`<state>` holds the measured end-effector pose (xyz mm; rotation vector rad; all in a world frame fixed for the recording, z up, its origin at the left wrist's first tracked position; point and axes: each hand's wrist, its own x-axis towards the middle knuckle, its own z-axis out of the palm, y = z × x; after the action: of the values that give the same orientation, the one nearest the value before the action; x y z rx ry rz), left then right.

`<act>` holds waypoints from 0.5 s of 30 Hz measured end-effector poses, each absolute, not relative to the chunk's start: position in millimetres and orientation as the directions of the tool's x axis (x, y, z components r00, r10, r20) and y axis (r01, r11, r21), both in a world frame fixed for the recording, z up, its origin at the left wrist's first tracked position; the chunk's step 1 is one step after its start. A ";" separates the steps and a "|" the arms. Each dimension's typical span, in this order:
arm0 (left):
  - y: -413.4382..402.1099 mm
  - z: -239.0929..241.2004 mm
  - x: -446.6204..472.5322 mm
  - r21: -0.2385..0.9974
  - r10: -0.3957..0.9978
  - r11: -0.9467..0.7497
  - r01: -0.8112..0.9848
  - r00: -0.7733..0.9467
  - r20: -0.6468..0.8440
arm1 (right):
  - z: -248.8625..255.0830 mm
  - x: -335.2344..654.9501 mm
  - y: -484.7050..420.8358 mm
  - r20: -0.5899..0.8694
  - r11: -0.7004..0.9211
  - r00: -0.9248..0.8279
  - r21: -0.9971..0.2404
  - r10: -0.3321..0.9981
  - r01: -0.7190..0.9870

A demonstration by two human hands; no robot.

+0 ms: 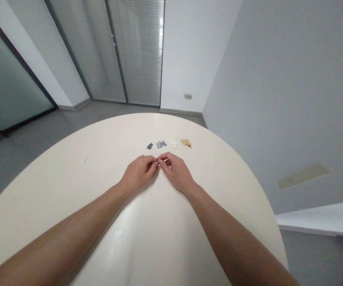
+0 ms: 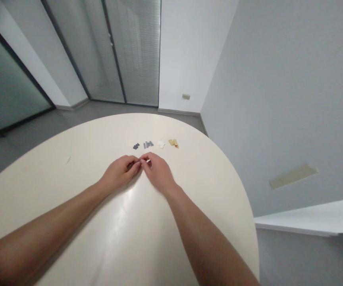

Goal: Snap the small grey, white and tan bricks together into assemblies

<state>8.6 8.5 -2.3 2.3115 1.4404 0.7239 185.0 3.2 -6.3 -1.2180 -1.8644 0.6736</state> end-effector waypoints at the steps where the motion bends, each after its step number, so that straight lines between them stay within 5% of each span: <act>1: 8.7 -2.4 8.6 0.516 0.898 -0.439 0.735 0.364 0.247 | -6.1 184.8 3.0 0.326 0.394 -0.222 -0.771 0.919 0.499; 15: 8.0 -3.1 8.8 0.541 0.904 -0.427 0.725 0.345 0.252 | -5.7 184.1 3.1 0.343 0.394 -0.196 -0.781 0.919 0.484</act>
<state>8.8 8.0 -3.1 2.2796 1.4430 0.7508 184.1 3.1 -5.7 -1.2144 -1.8284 0.6652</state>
